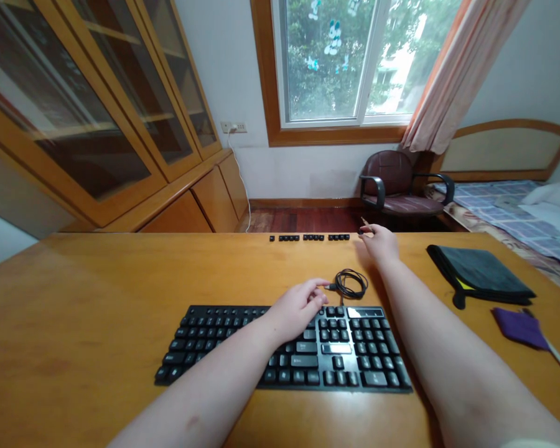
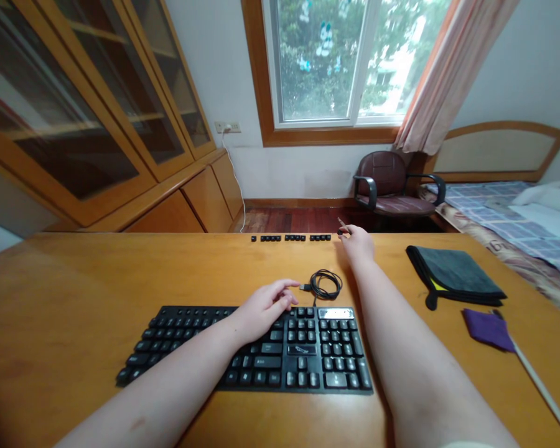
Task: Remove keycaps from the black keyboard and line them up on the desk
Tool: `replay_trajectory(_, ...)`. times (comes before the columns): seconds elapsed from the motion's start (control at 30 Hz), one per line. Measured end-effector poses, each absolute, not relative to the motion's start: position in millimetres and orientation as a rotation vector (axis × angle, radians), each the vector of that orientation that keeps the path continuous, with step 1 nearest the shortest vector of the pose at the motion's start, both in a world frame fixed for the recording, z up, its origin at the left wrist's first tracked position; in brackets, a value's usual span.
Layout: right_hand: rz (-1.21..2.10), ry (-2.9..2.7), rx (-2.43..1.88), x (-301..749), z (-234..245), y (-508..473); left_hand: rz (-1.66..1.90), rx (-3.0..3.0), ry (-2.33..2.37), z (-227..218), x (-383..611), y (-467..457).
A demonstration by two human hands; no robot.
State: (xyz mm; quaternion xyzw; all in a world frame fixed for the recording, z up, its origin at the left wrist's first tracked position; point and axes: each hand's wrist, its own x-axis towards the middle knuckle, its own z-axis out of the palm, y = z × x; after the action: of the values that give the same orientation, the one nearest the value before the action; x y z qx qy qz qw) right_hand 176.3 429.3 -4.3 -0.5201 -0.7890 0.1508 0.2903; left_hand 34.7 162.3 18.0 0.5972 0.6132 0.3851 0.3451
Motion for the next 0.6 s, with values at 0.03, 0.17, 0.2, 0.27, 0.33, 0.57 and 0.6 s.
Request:
replay_trajectory(0.03, 0.367, -2.150, -1.410, 175, -10, 432, 0.995, 1.554, 1.597, 19, 35, 162)
replay_trajectory(0.17, 0.341, -2.247, -1.483, 172, -21, 434, 0.973, 1.561, 1.607, 21, 36, 163)
replay_trajectory(0.2, 0.355, -2.233, -1.511, 172, -22, 435, 0.968, 1.562, 1.606, 21, 36, 163)
replay_trajectory(0.27, 0.377, -2.219, -1.541, 173, -22, 437, 0.961, 1.560, 1.605, 21, 37, 163)
replay_trajectory(0.33, 0.389, -2.211, -1.551, 173, -23, 438, 0.961, 1.555, 1.606, 20, 37, 163)
replay_trajectory(0.57, 0.393, -2.186, -1.585, 172, -25, 441, 0.929, 1.577, 1.624, 22, 36, 163)
replay_trajectory(0.6, 0.382, -2.197, -1.584, 172, -26, 441, 0.928, 1.578, 1.622, 23, 36, 163)
